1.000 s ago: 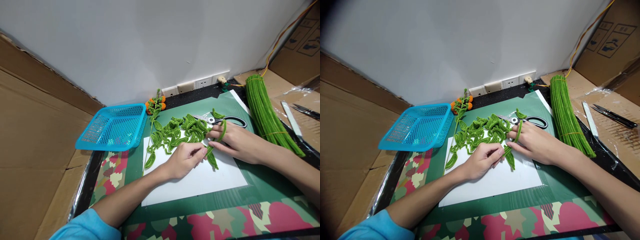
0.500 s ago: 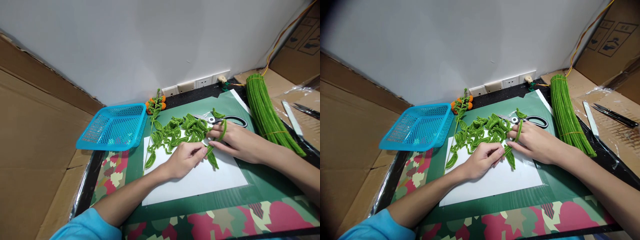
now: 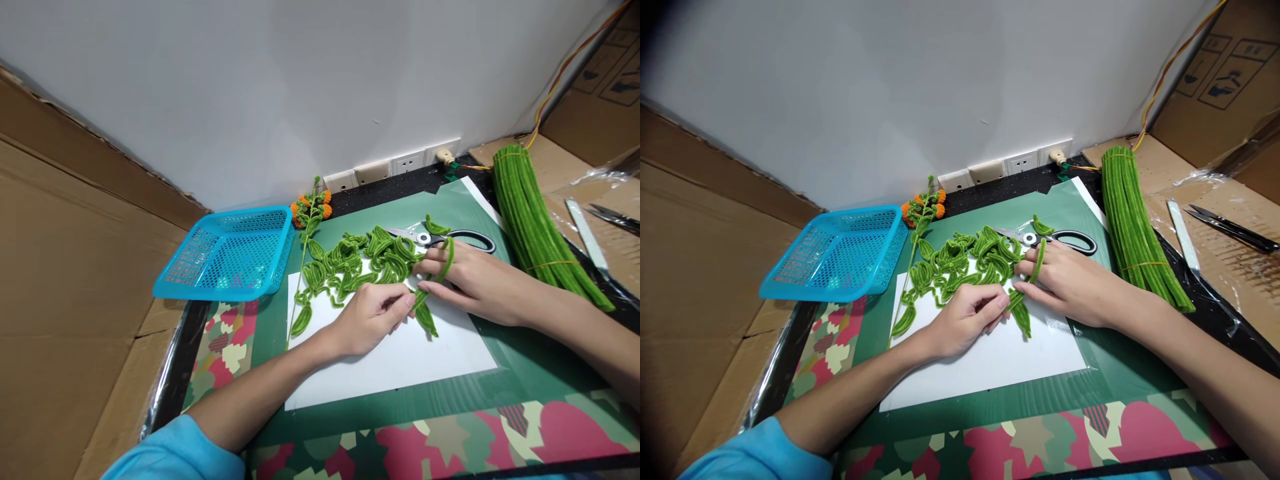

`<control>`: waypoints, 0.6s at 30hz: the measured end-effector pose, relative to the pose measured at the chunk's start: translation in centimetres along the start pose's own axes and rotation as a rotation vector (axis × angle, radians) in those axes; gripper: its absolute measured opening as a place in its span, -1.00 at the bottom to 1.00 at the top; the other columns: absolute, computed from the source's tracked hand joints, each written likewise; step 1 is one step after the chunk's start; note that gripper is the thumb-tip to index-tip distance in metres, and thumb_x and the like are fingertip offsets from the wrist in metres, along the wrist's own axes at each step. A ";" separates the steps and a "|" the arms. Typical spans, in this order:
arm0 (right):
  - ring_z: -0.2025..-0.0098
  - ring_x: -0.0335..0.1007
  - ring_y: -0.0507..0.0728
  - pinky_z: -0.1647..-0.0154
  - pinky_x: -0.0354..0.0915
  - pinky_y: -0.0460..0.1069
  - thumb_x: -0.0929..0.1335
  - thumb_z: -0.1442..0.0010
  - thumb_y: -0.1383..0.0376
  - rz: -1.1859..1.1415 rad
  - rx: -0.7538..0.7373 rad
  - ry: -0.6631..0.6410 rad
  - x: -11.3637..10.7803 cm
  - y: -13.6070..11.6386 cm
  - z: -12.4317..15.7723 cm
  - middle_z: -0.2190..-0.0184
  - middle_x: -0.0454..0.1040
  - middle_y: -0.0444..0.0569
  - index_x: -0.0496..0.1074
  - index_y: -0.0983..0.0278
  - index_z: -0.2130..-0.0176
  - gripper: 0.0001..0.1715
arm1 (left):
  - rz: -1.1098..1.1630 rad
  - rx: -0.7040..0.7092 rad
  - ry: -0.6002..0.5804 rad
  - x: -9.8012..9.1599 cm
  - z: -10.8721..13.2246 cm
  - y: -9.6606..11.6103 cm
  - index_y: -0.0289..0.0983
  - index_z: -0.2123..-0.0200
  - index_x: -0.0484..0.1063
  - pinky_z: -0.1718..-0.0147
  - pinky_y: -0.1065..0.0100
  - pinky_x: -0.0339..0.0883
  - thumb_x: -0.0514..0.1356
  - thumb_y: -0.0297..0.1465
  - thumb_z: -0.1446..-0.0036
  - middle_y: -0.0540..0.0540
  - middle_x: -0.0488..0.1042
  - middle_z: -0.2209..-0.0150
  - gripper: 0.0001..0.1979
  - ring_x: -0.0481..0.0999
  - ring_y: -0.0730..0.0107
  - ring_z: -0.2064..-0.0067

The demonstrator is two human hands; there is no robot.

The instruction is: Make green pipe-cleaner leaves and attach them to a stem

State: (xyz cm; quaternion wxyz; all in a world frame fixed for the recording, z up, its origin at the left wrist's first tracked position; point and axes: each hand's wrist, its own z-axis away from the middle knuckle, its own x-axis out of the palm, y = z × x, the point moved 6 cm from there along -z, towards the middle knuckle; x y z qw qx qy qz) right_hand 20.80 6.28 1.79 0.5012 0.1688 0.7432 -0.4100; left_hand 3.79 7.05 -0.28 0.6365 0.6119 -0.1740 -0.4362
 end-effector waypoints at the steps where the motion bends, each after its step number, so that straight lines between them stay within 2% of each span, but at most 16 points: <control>1: 0.15 0.47 0.27 0.09 0.29 0.15 0.19 -0.59 0.14 -0.003 -0.001 0.004 0.0 0.0 0.0 0.22 0.56 0.08 0.49 0.22 0.15 -0.61 | 0.002 0.001 0.000 0.0 0.0 0.0 -0.28 0.39 0.38 0.37 0.39 0.16 0.07 -0.17 -0.55 0.06 0.38 0.48 -0.56 0.34 0.50 0.42; 6: 0.15 0.48 0.27 0.08 0.29 0.15 0.21 -0.58 0.11 -0.026 -0.006 0.036 -0.2 0.1 0.0 0.20 0.57 0.06 0.51 0.20 0.13 -0.62 | -0.004 0.002 0.001 0.0 0.0 0.0 -0.27 0.39 0.38 0.37 0.38 0.16 0.07 -0.17 -0.55 0.07 0.37 0.48 -0.56 0.34 0.50 0.43; 12: 0.14 0.44 0.29 0.06 0.27 0.19 0.13 -0.61 0.09 0.013 0.008 -0.028 0.3 0.2 0.1 0.20 0.54 0.10 0.50 0.24 0.10 -0.52 | 0.000 -0.004 -0.001 0.1 0.0 0.0 -0.27 0.39 0.39 0.37 0.37 0.15 0.08 -0.17 -0.55 0.07 0.37 0.48 -0.56 0.33 0.50 0.42; 18: 0.16 0.44 0.28 0.08 0.25 0.17 0.13 -0.61 0.09 0.022 0.020 -0.034 0.3 0.3 0.1 0.22 0.53 0.09 0.50 0.24 0.11 -0.52 | 0.001 -0.008 0.000 0.1 0.0 0.1 -0.27 0.40 0.38 0.37 0.38 0.17 0.08 -0.19 -0.55 0.07 0.37 0.48 -0.56 0.33 0.50 0.42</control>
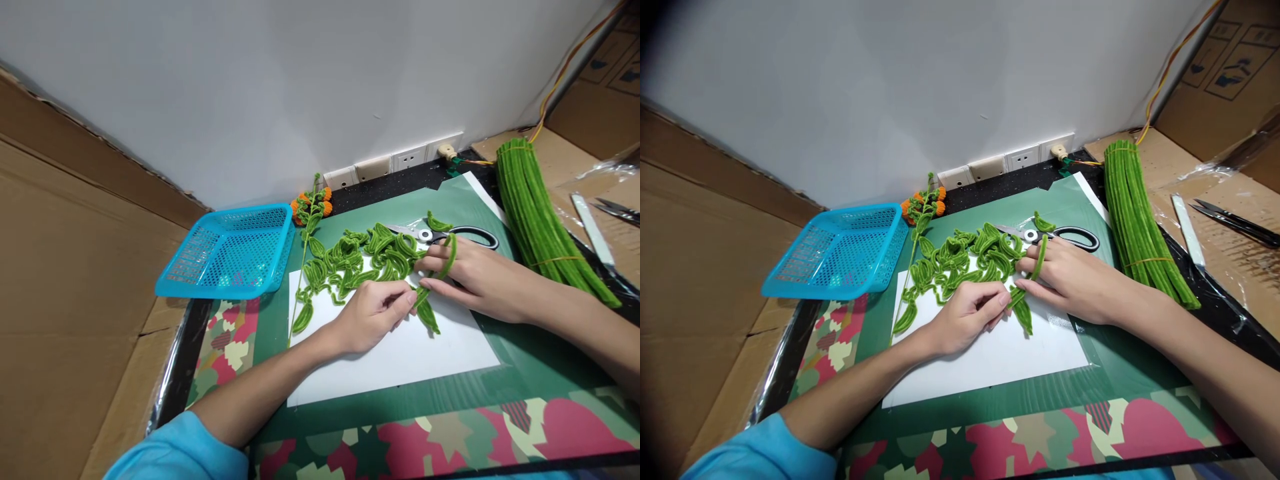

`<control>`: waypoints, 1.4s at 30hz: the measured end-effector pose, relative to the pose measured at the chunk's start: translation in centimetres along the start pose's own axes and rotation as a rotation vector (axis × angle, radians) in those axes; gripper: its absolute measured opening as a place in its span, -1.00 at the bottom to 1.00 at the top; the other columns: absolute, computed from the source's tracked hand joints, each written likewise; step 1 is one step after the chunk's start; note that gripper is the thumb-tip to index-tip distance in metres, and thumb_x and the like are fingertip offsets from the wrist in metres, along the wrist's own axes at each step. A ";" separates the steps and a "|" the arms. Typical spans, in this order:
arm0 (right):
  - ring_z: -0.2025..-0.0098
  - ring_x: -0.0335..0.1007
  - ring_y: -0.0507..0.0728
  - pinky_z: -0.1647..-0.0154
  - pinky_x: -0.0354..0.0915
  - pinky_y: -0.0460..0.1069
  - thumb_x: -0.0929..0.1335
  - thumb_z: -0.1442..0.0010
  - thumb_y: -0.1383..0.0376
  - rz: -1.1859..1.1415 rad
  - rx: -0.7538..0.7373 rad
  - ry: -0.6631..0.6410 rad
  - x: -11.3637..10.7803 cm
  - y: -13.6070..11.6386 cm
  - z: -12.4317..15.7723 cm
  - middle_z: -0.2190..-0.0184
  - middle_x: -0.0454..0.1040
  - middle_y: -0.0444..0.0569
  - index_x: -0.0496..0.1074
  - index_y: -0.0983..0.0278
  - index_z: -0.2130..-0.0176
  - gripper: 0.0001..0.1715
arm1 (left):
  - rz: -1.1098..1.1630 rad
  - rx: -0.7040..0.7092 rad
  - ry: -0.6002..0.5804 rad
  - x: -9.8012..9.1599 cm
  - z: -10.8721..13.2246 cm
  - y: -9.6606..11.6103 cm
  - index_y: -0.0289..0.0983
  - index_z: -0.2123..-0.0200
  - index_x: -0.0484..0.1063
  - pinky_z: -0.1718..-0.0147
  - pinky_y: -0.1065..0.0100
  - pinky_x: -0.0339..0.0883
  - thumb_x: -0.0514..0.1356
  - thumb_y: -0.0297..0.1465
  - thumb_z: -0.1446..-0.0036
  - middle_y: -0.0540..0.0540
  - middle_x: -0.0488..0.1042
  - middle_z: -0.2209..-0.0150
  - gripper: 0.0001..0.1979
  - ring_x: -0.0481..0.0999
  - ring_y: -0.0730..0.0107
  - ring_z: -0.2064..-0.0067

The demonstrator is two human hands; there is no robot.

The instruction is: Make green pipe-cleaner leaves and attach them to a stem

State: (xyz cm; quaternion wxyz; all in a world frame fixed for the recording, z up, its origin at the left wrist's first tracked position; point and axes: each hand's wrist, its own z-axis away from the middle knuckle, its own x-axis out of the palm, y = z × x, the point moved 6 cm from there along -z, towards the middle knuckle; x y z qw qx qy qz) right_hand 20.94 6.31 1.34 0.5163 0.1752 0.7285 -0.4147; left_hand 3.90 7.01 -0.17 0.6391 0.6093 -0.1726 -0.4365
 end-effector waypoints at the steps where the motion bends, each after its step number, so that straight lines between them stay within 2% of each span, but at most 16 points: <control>1: 0.16 0.45 0.28 0.08 0.25 0.16 0.13 -0.60 0.09 -0.003 0.000 0.004 0.0 0.0 0.0 0.22 0.53 0.09 0.50 0.23 0.11 -0.52 | 0.002 0.001 -0.001 0.0 0.0 0.0 -0.27 0.40 0.38 0.37 0.38 0.17 0.08 -0.19 -0.54 0.07 0.37 0.48 -0.56 0.33 0.50 0.42; 35: 0.16 0.46 0.28 0.09 0.27 0.17 0.15 -0.60 0.11 -0.007 -0.019 0.020 -0.2 -0.2 0.0 0.22 0.54 0.09 0.50 0.24 0.11 -0.56 | -0.014 -0.005 -0.007 0.0 0.0 0.0 -0.28 0.38 0.41 0.37 0.39 0.18 0.07 -0.16 -0.54 0.05 0.37 0.48 -0.56 0.35 0.49 0.43; 42: 0.16 0.44 0.27 0.08 0.28 0.17 0.17 -0.60 0.15 0.017 -0.012 0.019 -0.5 -0.5 -0.2 0.22 0.53 0.08 0.50 0.25 0.09 -0.59 | -0.039 -0.011 0.002 -0.3 0.0 0.3 -0.27 0.42 0.37 0.36 0.39 0.15 0.07 -0.20 -0.54 0.06 0.38 0.48 -0.55 0.34 0.49 0.42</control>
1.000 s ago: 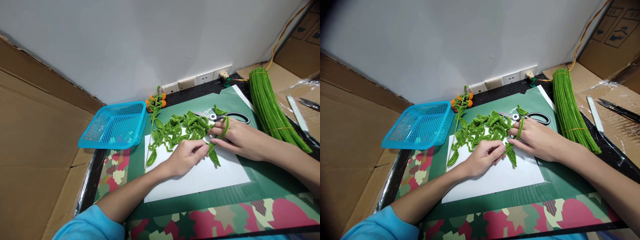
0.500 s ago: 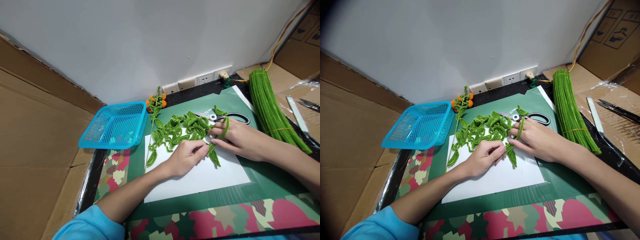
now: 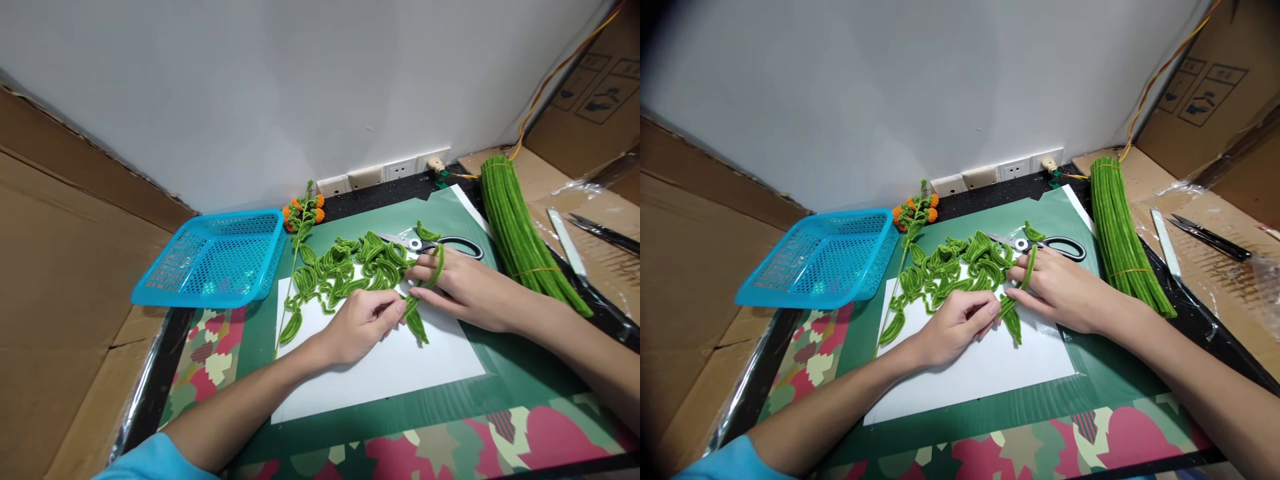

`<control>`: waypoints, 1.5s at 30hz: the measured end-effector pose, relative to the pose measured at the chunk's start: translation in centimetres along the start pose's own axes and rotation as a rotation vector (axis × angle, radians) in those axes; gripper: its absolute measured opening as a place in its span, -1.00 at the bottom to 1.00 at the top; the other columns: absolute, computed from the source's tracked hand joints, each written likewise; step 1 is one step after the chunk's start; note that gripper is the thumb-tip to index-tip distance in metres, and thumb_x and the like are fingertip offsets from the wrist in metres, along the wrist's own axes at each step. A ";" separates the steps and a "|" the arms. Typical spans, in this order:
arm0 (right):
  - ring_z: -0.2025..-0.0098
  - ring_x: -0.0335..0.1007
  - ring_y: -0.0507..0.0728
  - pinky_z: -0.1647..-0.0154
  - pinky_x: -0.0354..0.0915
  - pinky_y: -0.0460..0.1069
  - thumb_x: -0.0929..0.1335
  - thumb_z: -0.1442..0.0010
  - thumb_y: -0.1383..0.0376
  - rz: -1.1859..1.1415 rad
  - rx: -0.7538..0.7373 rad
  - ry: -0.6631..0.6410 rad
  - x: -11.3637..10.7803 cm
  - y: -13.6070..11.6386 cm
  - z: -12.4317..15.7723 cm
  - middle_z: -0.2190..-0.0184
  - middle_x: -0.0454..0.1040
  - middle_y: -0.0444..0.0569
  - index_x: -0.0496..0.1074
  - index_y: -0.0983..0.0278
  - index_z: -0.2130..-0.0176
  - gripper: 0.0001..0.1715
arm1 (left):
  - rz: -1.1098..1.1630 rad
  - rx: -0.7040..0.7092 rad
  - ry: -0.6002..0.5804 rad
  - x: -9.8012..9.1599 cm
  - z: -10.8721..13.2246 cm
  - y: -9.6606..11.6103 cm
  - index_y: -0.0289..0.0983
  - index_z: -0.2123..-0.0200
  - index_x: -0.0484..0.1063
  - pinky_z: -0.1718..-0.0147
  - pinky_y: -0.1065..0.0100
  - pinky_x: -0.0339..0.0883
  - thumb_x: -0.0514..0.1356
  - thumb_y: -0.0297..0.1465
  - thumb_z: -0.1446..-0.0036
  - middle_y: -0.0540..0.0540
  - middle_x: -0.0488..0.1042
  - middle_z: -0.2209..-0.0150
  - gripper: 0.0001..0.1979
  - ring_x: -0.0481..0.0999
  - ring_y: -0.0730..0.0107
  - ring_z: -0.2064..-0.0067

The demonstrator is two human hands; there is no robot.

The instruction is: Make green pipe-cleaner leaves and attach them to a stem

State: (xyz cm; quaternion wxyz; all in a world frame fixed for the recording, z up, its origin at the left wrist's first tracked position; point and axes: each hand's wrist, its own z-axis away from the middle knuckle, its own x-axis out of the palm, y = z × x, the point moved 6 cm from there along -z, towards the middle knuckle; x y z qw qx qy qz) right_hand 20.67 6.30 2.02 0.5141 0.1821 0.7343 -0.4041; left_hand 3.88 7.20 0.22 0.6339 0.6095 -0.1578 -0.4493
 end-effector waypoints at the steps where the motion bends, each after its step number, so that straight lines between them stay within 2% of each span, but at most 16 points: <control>1: 0.17 0.43 0.27 0.08 0.28 0.17 0.17 -0.60 0.15 0.003 0.000 -0.005 0.0 0.0 0.0 0.22 0.52 0.07 0.50 0.26 0.10 -0.59 | 0.000 0.002 0.000 0.0 0.0 0.0 -0.27 0.42 0.36 0.36 0.39 0.15 0.07 -0.20 -0.54 0.06 0.38 0.48 -0.55 0.33 0.50 0.42; 11: 0.18 0.42 0.23 0.10 0.27 0.14 0.17 -0.60 0.16 0.009 -0.002 -0.010 0.0 -0.1 0.0 0.25 0.48 0.04 0.46 0.25 0.15 -0.61 | 0.004 0.002 -0.001 0.0 0.0 0.0 -0.27 0.42 0.36 0.36 0.38 0.14 0.06 -0.20 -0.55 0.07 0.36 0.48 -0.55 0.33 0.49 0.42; 15: 0.18 0.43 0.24 0.10 0.29 0.14 0.19 -0.59 0.17 0.004 -0.007 -0.002 -0.1 -0.1 0.0 0.24 0.50 0.05 0.48 0.24 0.12 -0.64 | 0.004 0.000 -0.001 0.0 0.1 0.0 -0.27 0.41 0.37 0.36 0.38 0.14 0.06 -0.19 -0.55 0.06 0.37 0.47 -0.55 0.33 0.49 0.42; 33: 0.16 0.43 0.26 0.09 0.28 0.16 0.17 -0.60 0.13 -0.004 -0.003 0.025 0.3 0.2 0.2 0.22 0.52 0.06 0.49 0.23 0.10 -0.60 | 0.002 0.005 0.001 0.1 0.0 -0.1 -0.27 0.42 0.37 0.37 0.39 0.15 0.06 -0.20 -0.55 0.07 0.37 0.48 -0.55 0.33 0.50 0.42; 45: 0.18 0.44 0.25 0.11 0.29 0.16 0.16 -0.60 0.15 -0.004 -0.010 -0.005 0.1 -0.1 0.0 0.23 0.52 0.07 0.47 0.24 0.14 -0.59 | 0.002 0.012 0.003 0.1 0.1 -0.2 -0.27 0.38 0.41 0.37 0.39 0.17 0.06 -0.16 -0.54 0.05 0.39 0.48 -0.55 0.35 0.48 0.43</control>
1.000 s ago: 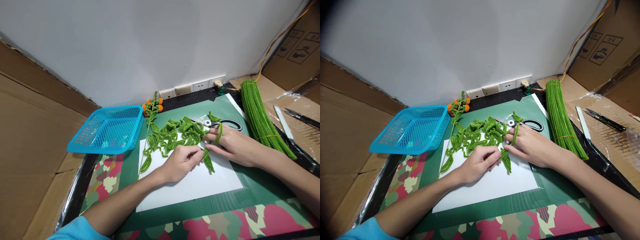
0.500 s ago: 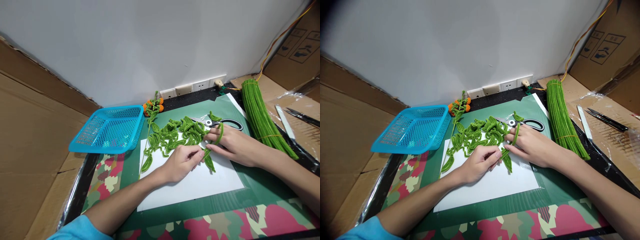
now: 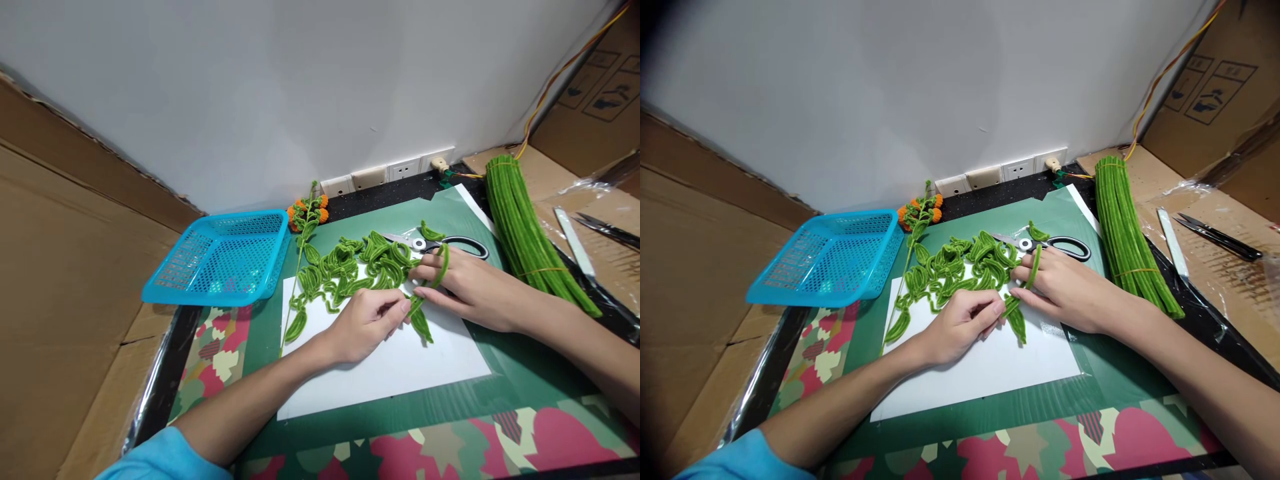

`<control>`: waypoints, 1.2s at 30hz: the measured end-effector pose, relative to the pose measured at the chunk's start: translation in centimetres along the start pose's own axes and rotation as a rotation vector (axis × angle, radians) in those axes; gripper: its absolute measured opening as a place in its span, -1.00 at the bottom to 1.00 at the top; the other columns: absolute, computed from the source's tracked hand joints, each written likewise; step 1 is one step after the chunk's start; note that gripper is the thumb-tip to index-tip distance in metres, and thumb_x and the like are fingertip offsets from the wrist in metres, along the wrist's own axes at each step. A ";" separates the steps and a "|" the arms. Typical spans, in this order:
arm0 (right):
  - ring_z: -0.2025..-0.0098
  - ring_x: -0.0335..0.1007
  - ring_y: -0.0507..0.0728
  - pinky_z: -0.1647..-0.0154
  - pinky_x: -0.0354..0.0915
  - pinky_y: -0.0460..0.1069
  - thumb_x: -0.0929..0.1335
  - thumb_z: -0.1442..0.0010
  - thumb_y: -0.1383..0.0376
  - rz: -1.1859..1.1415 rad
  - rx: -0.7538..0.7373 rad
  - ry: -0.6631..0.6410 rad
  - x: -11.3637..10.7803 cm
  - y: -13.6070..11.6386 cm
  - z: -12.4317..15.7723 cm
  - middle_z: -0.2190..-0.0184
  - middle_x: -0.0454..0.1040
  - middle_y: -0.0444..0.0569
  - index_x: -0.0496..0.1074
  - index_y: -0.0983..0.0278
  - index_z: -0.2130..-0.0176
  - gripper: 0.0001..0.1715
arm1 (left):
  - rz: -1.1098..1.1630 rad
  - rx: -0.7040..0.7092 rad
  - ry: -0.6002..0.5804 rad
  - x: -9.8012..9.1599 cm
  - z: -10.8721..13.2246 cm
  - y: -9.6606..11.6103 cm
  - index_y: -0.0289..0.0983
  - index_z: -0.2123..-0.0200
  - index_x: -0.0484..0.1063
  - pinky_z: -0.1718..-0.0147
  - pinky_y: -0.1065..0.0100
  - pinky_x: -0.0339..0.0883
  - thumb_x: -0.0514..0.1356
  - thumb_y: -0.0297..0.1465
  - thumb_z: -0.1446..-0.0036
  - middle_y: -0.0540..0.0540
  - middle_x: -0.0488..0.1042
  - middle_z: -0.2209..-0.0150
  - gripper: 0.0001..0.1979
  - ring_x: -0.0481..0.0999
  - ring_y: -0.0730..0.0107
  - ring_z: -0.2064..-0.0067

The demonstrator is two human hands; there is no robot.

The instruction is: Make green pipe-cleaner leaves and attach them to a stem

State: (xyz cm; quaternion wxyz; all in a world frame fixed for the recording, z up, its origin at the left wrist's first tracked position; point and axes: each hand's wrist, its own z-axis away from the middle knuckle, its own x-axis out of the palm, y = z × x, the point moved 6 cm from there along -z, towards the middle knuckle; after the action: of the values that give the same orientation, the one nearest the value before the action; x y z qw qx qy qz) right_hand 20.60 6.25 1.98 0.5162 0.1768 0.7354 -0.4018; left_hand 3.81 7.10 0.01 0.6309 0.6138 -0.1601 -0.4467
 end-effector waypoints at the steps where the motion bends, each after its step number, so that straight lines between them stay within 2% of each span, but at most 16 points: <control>1: 0.18 0.44 0.25 0.10 0.29 0.17 0.15 -0.60 0.14 0.002 -0.001 -0.002 0.0 0.0 0.0 0.23 0.52 0.07 0.48 0.24 0.14 -0.58 | 0.002 0.001 -0.002 0.0 0.0 0.0 -0.27 0.38 0.41 0.37 0.39 0.17 0.06 -0.16 -0.54 0.05 0.39 0.48 -0.55 0.36 0.48 0.42; 10: 0.14 0.47 0.28 0.09 0.29 0.18 0.16 -0.60 0.13 -0.026 0.000 0.009 0.1 0.2 0.2 0.19 0.56 0.11 0.51 0.24 0.07 -0.58 | 0.025 0.001 -0.001 0.1 0.1 0.0 -0.27 0.39 0.39 0.36 0.39 0.17 0.07 -0.17 -0.55 0.06 0.38 0.47 -0.56 0.34 0.49 0.42; 30: 0.18 0.45 0.28 0.10 0.25 0.16 0.15 -0.60 0.10 -0.017 0.015 0.006 0.3 0.4 0.3 0.24 0.54 0.08 0.50 0.24 0.13 -0.54 | 0.037 0.006 -0.008 0.1 0.0 -0.3 -0.27 0.38 0.38 0.37 0.37 0.15 0.08 -0.15 -0.55 0.07 0.38 0.48 -0.55 0.33 0.49 0.43; 36: 0.14 0.46 0.30 0.08 0.26 0.17 0.14 -0.60 0.10 -0.022 0.009 0.017 0.2 0.5 0.3 0.21 0.56 0.10 0.52 0.24 0.06 -0.54 | 0.033 0.005 -0.009 0.2 0.0 -0.3 -0.28 0.39 0.39 0.36 0.39 0.17 0.08 -0.16 -0.55 0.06 0.38 0.47 -0.55 0.34 0.49 0.42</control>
State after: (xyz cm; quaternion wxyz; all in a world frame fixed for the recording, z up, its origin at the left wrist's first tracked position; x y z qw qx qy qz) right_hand 21.00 6.26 1.53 0.5047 0.1745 0.7398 -0.4094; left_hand 3.80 7.04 -0.34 0.6361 0.6106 -0.1739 -0.4385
